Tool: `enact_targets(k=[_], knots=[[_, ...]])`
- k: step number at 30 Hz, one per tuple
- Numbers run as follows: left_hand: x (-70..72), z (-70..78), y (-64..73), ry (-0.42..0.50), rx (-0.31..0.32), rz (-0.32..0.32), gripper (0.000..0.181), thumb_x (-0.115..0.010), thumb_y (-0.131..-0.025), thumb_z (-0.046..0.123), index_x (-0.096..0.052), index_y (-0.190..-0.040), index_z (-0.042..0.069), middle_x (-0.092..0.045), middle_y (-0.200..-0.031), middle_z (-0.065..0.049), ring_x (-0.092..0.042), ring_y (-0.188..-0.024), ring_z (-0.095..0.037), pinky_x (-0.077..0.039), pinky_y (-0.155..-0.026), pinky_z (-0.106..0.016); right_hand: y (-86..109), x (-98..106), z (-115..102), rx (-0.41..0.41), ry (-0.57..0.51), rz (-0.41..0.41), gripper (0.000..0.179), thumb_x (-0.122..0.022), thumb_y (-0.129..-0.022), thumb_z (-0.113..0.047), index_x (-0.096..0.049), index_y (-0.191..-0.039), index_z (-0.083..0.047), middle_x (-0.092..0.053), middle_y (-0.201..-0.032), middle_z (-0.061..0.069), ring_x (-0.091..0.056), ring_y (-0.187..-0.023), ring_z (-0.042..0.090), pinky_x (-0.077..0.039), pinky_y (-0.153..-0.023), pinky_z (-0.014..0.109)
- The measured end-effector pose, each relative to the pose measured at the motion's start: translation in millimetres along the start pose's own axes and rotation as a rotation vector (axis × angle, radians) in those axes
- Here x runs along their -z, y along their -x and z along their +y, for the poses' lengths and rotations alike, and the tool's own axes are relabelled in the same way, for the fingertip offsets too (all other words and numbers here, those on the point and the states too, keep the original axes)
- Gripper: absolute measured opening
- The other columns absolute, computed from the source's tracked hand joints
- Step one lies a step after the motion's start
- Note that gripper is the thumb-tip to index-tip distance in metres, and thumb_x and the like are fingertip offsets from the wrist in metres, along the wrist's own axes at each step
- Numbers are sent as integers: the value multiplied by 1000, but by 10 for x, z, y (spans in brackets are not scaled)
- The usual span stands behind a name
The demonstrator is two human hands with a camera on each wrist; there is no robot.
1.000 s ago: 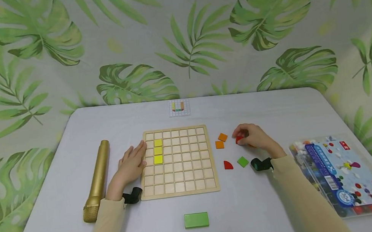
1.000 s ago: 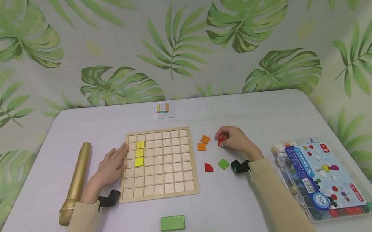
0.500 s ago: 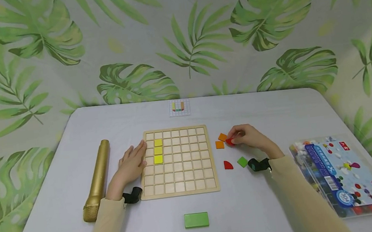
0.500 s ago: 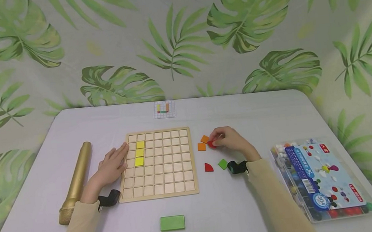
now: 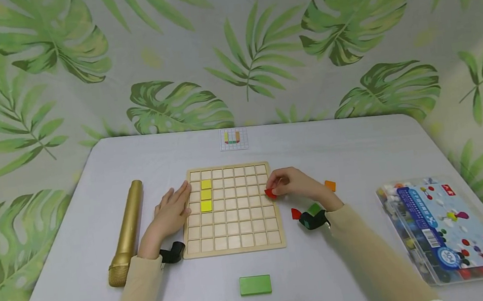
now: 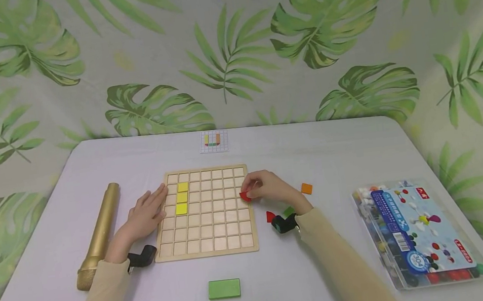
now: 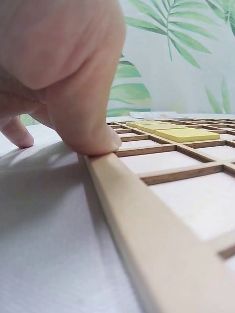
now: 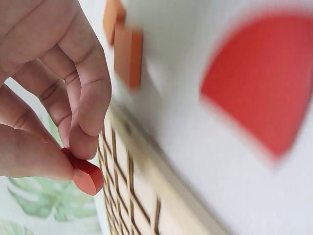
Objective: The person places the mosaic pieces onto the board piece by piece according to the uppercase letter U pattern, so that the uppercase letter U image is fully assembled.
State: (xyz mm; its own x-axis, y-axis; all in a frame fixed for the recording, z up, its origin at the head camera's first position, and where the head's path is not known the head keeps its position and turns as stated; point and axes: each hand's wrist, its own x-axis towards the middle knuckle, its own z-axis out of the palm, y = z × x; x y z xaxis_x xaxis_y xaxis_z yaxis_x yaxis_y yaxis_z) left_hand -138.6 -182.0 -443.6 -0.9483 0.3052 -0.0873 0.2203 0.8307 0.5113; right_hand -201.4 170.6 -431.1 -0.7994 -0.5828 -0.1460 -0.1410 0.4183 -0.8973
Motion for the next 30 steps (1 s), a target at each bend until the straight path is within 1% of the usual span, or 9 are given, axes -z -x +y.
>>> enact_targets(k=[5,8,13,16,20,24,30], knots=[[-8,-1,-7,0,6,-8,59,-50,-97,5,-25,-149,-2,-18,-156,-18,-11,-137,-50,-17,-99,-70,-148,-200,-78,48,18,-54,11,-63,-85,-1,-67,-95,-2,-65,-91,6,-56,-79,20,-46,-73,31],[-14,-3,-9,7,13,-16,59,-50,-96,5,-24,-150,-2,-17,-156,-18,-10,-137,-50,-16,-99,-69,-245,-324,-140,72,22,-77,11,-62,-84,1,-67,-94,-3,-64,-89,5,-56,-80,19,-46,-73,30],[-15,0,-12,10,13,-15,60,-51,-96,5,-25,-149,-2,-18,-156,-19,-11,-137,-50,-16,-99,-70,-407,-538,-287,112,44,-115,12,-63,-83,3,-67,-92,-5,-62,-85,5,-56,-78,16,-47,-70,26],[-15,-2,-11,6,13,-12,60,-51,-96,5,-25,-149,-2,-18,-156,-19,-11,-137,-50,-16,-99,-70,-490,-661,-386,128,39,-145,12,-63,-83,3,-67,-92,-4,-61,-82,4,-56,-75,14,-47,-68,25],[-10,-5,-7,3,16,-9,60,-50,-96,5,-25,-149,-2,-18,-156,-19,-11,-137,-50,-17,-99,-69,-572,-809,-494,129,32,-169,12,-64,-83,5,-66,-92,-2,-59,-81,4,-54,-73,12,-46,-68,23],[1,1,-5,6,14,-7,60,-51,-96,5,-25,-149,-2,-19,-155,-19,-12,-137,-50,-17,-98,-69,-627,-936,-553,136,53,-169,13,-64,-82,6,-66,-91,-2,-60,-81,6,-53,-74,11,-46,-69,21],[7,4,-4,16,16,-8,60,-51,-95,4,-26,-149,-2,-19,-156,-19,-12,-137,-50,-17,-99,-69,-686,-1077,-565,93,78,-150,14,-63,-81,5,-66,-90,-5,-63,-82,9,-54,-70,11,-45,-65,22]])
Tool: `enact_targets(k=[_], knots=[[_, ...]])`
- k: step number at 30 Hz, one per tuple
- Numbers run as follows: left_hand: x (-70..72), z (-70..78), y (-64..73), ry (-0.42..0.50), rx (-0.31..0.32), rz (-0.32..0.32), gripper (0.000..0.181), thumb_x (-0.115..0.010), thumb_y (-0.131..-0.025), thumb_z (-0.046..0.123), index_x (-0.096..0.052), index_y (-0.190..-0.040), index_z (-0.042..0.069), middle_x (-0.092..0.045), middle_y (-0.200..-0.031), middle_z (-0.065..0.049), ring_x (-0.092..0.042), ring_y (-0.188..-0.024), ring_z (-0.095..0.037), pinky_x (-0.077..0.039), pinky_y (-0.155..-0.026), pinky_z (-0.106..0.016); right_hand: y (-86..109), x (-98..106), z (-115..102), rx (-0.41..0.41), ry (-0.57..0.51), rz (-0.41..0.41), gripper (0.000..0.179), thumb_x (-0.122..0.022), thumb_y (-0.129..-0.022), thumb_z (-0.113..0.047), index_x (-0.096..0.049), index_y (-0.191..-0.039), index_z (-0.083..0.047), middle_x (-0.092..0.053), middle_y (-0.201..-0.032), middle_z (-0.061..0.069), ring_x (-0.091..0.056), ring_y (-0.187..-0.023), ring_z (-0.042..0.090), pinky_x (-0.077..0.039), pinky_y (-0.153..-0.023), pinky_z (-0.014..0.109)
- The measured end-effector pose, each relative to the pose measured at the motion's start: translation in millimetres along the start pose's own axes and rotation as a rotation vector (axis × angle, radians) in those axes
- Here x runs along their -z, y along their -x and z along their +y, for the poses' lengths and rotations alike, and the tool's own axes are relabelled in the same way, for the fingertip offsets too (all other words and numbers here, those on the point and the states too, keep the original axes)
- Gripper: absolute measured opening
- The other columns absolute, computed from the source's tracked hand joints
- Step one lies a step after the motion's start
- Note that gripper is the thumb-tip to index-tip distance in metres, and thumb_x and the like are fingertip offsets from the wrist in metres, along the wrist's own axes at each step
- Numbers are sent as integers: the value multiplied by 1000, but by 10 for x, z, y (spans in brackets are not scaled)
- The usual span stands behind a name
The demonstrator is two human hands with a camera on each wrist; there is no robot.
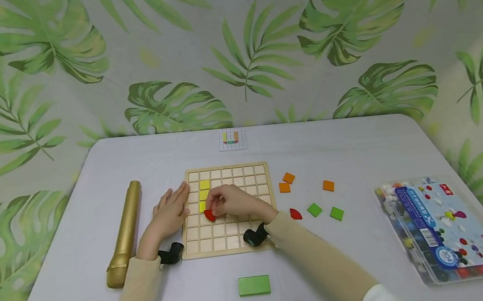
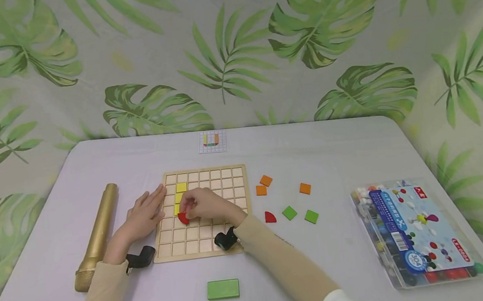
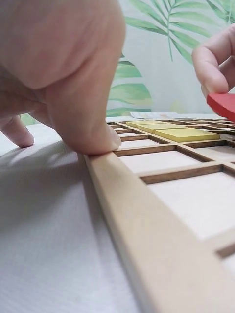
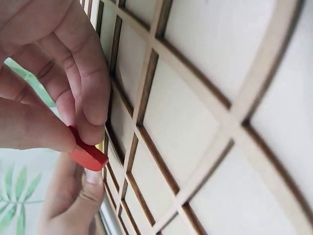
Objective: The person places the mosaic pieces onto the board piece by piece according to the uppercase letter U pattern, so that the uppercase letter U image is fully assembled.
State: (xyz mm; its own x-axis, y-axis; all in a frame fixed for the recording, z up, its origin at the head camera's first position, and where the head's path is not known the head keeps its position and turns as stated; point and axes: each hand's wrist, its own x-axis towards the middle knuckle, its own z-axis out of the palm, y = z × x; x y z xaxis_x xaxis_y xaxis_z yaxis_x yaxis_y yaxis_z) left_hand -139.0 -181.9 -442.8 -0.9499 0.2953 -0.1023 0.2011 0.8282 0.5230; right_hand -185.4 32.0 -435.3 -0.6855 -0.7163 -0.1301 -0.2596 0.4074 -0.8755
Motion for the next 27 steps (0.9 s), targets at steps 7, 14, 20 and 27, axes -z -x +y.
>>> enact_targets(k=[7,14,20,27], knots=[[-16,-27,-16,-8,2,-8,60,-50,-96,6,-25,-150,0,-18,-156,-17,-11,-137,-49,-17,-98,-70,-24,-100,-64,-8,67,49,13,-64,-82,4,-67,-88,-7,-63,-77,2,-53,-69,10,-44,-65,22],[-17,-22,-15,3,2,-7,60,-50,-96,5,-25,-150,-1,-18,-156,-17,-11,-137,-50,-16,-98,-70,-15,-155,-129,7,166,59,13,-62,-83,7,-66,-86,-5,-59,-71,1,-49,-63,10,-41,-60,20],[-13,-10,-9,1,-2,-4,60,-50,-96,5,-25,-150,-1,-18,-156,-17,-11,-137,-50,-16,-98,-70,-8,-167,-117,20,197,71,13,-63,-84,7,-68,-87,-5,-60,-73,0,-50,-65,10,-42,-61,21],[-14,-6,-7,0,1,-5,60,-50,-96,4,-25,-150,-1,-18,-156,-18,-11,-137,-50,-16,-98,-70,19,-150,-75,-2,150,105,14,-64,-84,5,-69,-89,-7,-63,-78,1,-52,-66,8,-44,-64,20]])
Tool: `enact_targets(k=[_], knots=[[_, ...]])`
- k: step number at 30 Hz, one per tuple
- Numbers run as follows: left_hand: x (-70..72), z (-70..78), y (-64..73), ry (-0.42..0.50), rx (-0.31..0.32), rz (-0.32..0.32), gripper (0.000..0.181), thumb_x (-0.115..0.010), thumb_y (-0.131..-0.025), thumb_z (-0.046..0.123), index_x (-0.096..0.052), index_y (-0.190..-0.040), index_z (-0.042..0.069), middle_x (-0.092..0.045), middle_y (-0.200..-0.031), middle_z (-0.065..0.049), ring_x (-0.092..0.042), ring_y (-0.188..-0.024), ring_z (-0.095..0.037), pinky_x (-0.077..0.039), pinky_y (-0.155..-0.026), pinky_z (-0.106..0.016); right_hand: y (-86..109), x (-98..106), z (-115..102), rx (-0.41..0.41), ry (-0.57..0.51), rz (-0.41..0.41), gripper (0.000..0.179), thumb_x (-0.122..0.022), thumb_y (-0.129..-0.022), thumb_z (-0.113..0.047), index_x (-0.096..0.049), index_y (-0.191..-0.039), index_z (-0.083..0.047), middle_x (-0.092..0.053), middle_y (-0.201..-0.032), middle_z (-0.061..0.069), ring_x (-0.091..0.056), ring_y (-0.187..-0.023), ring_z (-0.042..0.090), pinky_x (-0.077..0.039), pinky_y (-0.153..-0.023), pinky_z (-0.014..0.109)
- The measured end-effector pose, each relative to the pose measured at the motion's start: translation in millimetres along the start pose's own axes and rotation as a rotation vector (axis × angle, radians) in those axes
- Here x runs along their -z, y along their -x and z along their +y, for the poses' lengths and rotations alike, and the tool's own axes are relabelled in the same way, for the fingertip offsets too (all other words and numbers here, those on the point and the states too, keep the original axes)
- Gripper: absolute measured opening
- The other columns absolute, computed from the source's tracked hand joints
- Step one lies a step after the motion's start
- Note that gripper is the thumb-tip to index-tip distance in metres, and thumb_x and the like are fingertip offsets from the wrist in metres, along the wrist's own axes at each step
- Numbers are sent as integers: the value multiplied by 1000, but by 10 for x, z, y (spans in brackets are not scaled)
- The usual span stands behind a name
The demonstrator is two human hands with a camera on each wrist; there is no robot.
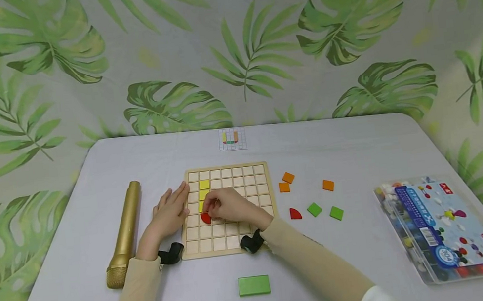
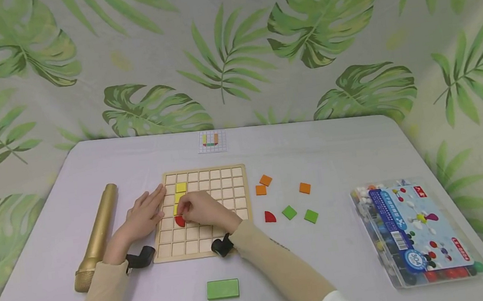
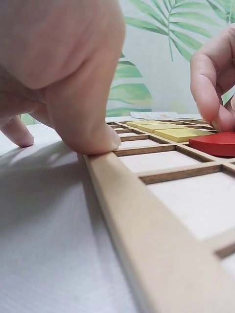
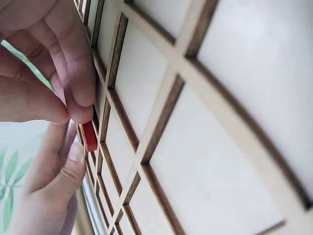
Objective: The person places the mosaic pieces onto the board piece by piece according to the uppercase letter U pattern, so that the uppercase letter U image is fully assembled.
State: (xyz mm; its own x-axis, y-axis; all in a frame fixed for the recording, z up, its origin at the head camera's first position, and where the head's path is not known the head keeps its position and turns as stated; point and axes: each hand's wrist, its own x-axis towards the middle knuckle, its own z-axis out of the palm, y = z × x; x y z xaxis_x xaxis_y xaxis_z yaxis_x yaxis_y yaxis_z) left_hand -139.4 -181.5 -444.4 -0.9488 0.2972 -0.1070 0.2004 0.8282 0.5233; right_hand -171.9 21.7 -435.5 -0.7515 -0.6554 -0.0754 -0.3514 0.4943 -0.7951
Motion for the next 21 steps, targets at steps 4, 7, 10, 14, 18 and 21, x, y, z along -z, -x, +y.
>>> enact_targets(k=[4,7,10,14,18,21], knots=[[-1,-4,-1,-2,5,1,60,-50,-96,4,-25,-150,-1,-17,-156,-17,-10,-137,-50,-16,-98,-70,12,9,21,-13,-30,17,17,-62,-83,7,-69,-88,-8,-65,-79,-1,-55,-66,7,-45,-67,21],[-1,-6,-2,-1,4,2,60,-50,-95,4,-25,-150,-1,-18,-156,-18,-10,-137,-50,-16,-98,-70,17,8,29,-9,-47,21,17,-62,-83,7,-69,-87,-8,-64,-78,-3,-56,-67,6,-45,-68,21],[1,-5,-2,1,3,5,60,-50,-95,4,-25,-149,-1,-18,-156,-18,-10,-137,-50,-16,-98,-70,21,14,19,-2,-55,22,16,-63,-84,6,-69,-88,-8,-64,-80,-3,-57,-68,7,-46,-69,22],[2,-3,-1,4,2,6,60,-50,-95,4,-25,-150,-1,-18,-156,-17,-10,-137,-49,-16,-98,-70,34,34,26,10,-60,18,14,-65,-84,5,-69,-88,-8,-65,-82,-3,-58,-71,8,-47,-70,23],[-4,2,-5,0,-2,8,60,-51,-95,5,-26,-149,-1,-19,-156,-18,-11,-137,-50,-17,-98,-70,73,113,78,19,-104,8,10,-65,-86,0,-69,-92,-7,-67,-86,-2,-59,-75,9,-47,-73,23],[-7,0,-5,2,-1,5,60,-51,-96,5,-25,-150,-1,-18,-156,-18,-11,-137,-49,-17,-98,-69,129,218,127,17,-181,9,9,-64,-88,-2,-69,-95,-3,-67,-89,2,-62,-76,12,-49,-73,25]])
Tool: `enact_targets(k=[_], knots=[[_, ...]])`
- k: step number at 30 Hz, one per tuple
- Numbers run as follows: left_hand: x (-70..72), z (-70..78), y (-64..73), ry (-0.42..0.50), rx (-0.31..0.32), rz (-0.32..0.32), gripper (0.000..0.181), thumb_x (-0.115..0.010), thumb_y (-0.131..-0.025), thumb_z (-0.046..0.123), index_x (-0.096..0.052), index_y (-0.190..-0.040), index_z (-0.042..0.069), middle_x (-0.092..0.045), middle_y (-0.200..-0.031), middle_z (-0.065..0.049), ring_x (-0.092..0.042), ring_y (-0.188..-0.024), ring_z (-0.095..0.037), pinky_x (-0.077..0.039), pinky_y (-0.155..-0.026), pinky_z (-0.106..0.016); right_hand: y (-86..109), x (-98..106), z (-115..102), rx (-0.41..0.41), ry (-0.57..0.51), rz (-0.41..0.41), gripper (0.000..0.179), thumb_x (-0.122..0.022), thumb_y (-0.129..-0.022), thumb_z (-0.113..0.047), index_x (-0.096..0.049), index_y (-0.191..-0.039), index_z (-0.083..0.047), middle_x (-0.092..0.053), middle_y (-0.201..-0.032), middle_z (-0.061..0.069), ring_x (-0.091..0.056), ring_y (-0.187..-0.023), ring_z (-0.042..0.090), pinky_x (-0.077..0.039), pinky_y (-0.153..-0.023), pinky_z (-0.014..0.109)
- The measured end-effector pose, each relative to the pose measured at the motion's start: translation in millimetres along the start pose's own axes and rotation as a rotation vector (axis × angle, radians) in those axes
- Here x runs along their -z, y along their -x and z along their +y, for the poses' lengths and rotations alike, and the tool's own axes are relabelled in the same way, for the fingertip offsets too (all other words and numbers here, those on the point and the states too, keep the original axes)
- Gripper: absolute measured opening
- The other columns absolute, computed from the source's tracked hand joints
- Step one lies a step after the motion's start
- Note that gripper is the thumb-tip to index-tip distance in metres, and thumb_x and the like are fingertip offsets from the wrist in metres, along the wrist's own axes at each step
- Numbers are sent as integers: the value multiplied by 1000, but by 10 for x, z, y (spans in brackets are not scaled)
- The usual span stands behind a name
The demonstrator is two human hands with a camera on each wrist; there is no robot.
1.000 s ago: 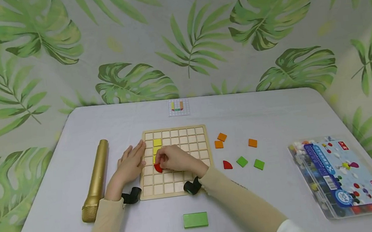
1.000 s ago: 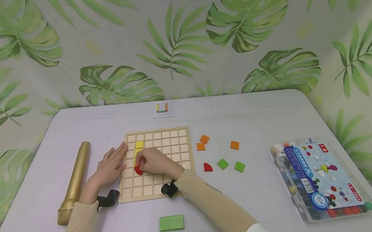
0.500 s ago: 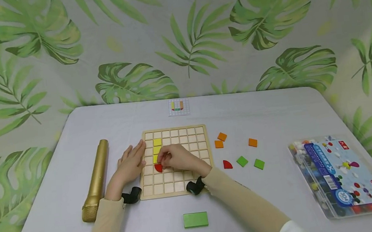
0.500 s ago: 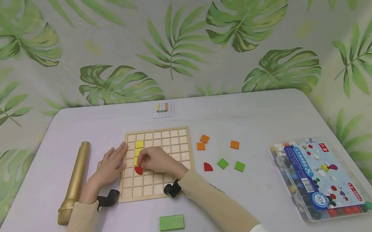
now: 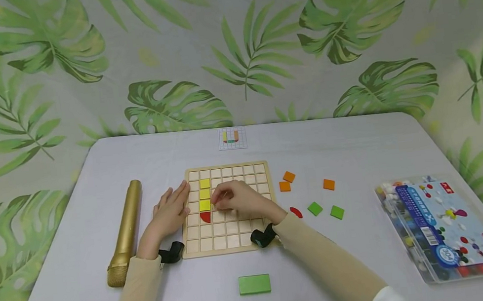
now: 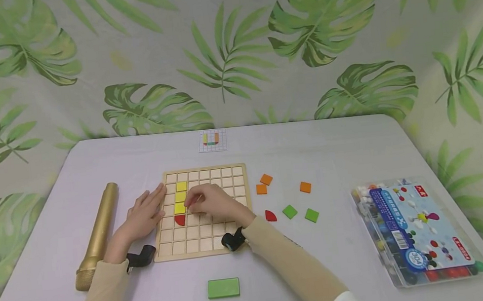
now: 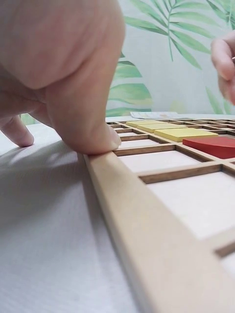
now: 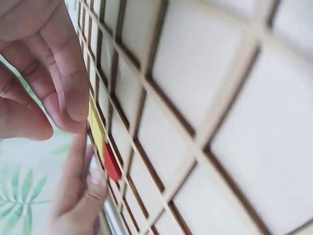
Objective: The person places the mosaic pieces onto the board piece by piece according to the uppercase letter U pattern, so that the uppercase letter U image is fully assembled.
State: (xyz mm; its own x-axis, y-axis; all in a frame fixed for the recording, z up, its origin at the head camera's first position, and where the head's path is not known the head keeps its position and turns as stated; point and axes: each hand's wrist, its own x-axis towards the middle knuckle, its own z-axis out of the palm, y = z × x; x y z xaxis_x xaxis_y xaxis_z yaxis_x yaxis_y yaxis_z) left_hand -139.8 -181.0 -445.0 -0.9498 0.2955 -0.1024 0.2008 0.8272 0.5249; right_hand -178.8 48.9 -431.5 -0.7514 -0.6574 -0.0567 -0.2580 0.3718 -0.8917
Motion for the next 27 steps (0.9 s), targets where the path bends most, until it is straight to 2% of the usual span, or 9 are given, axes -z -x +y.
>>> enact_targets(k=[5,9,16,22,27], knots=[[5,-9,-1,-11,7,-9,61,-50,-96,5,-23,-150,0,-16,-157,-17,-9,-138,-49,-16,-99,-69,94,158,64,-11,-91,4,9,-64,-89,-1,-68,-96,-1,-66,-93,6,-63,-76,16,-52,-69,28],[10,-6,3,-9,7,-6,61,-50,-96,4,-24,-150,-1,-17,-156,-17,-10,-137,-50,-16,-98,-70,101,146,106,20,-97,-62,10,-64,-90,-2,-68,-99,0,-67,-98,7,-63,-81,14,-51,-73,26],[19,37,24,5,0,-10,59,-49,-97,5,-24,-150,-1,-17,-156,-18,-10,-137,-50,-16,-98,-69,20,-40,47,87,-23,-155,16,-61,-90,1,-68,-105,-2,-67,-103,5,-61,-92,10,-48,-83,25],[46,68,47,29,-1,4,59,-50,-96,3,-25,-149,-2,-18,-156,-19,-11,-137,-50,-14,-99,-70,-41,-133,-33,111,60,-193,19,-61,-89,1,-68,-107,-2,-67,-102,3,-60,-92,9,-47,-82,22],[48,62,49,32,1,0,59,-49,-96,4,-24,-150,-1,-17,-156,-18,-10,-138,-49,-14,-99,-69,-49,-146,-55,101,81,-197,19,-61,-88,1,-68,-106,-2,-67,-100,3,-59,-88,8,-48,-80,21]])
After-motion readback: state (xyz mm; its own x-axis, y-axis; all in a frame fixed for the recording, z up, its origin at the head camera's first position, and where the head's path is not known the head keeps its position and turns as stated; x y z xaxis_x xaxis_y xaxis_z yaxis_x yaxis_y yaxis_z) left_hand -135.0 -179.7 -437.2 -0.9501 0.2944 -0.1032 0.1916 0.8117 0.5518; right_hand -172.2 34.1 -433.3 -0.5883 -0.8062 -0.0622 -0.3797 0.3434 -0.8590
